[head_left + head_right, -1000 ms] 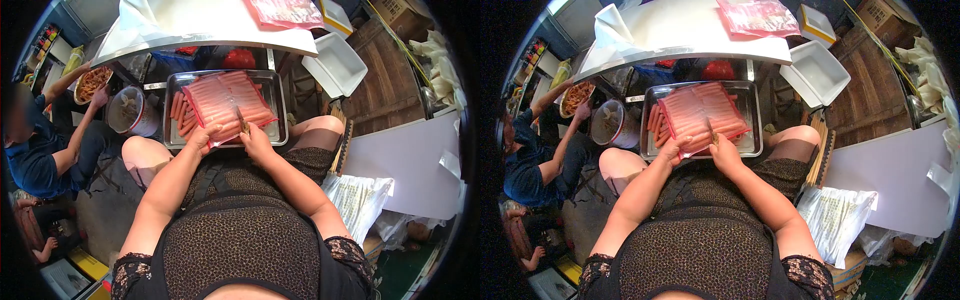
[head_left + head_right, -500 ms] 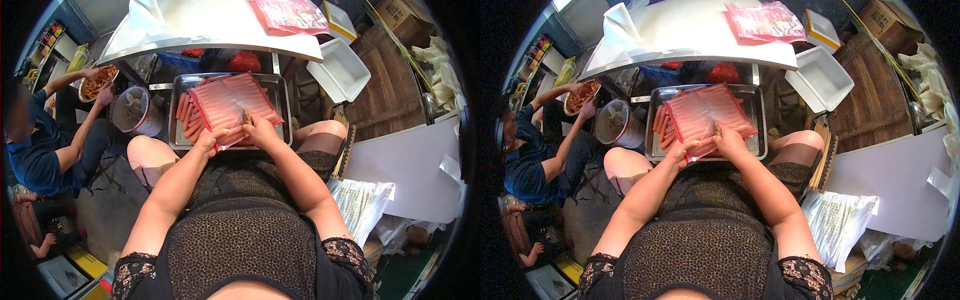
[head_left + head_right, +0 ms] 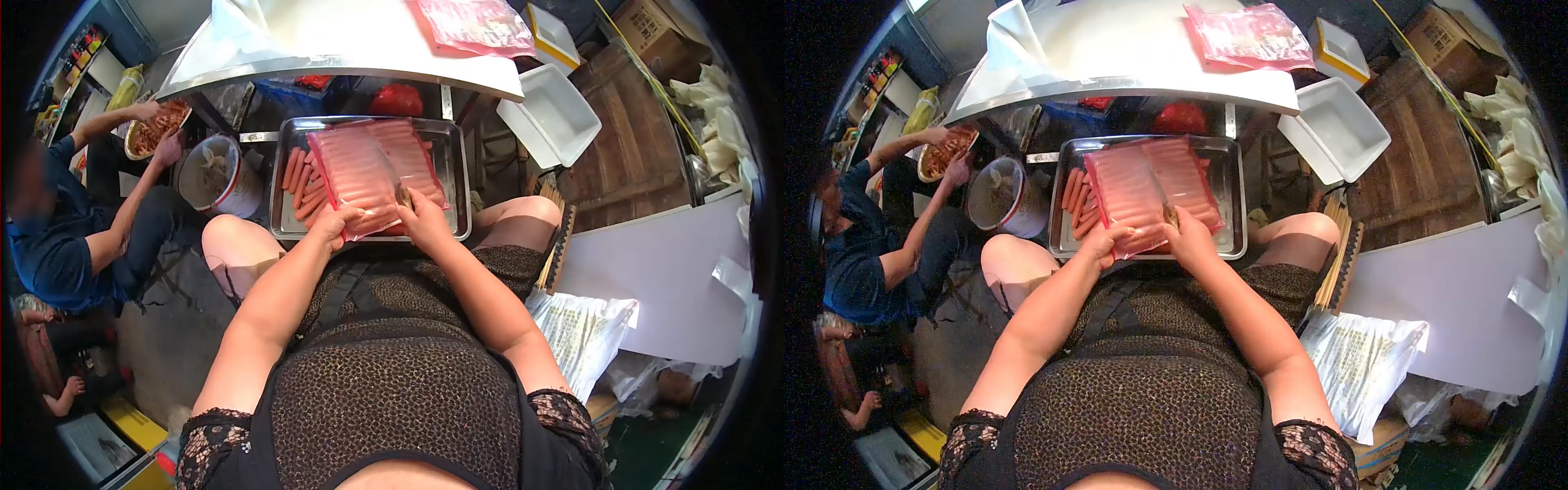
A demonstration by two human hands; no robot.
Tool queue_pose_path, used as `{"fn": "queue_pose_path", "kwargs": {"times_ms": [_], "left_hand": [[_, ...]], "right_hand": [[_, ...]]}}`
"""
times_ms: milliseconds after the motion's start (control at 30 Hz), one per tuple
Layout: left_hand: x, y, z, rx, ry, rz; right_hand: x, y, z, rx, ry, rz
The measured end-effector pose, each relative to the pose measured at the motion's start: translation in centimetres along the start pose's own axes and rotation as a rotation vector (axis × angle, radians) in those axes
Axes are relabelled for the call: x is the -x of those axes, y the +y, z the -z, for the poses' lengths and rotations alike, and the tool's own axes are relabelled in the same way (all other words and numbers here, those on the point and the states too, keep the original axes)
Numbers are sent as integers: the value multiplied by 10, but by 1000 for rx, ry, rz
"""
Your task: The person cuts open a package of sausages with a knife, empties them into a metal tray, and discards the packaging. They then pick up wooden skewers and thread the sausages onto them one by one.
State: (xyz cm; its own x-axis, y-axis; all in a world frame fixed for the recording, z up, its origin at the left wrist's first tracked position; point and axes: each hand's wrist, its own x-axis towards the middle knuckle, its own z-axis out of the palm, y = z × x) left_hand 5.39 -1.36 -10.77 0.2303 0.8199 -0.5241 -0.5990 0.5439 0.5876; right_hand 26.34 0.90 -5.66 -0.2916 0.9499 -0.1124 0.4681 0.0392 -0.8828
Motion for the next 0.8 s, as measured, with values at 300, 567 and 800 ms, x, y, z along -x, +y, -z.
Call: {"fn": "queue_pose_path", "kwargs": {"times_ms": [300,567,800], "left_hand": [[-3,-4,6,-32,2,-80],[0,1,-1,81,-50,-12],[-14,-8,21,-90,-76,72]], "right_hand": [[-41,14,-6,82,-36,82],[3,-14,-13,-318,-70,-209],[-73,1,-31,133,2,-50]]}}
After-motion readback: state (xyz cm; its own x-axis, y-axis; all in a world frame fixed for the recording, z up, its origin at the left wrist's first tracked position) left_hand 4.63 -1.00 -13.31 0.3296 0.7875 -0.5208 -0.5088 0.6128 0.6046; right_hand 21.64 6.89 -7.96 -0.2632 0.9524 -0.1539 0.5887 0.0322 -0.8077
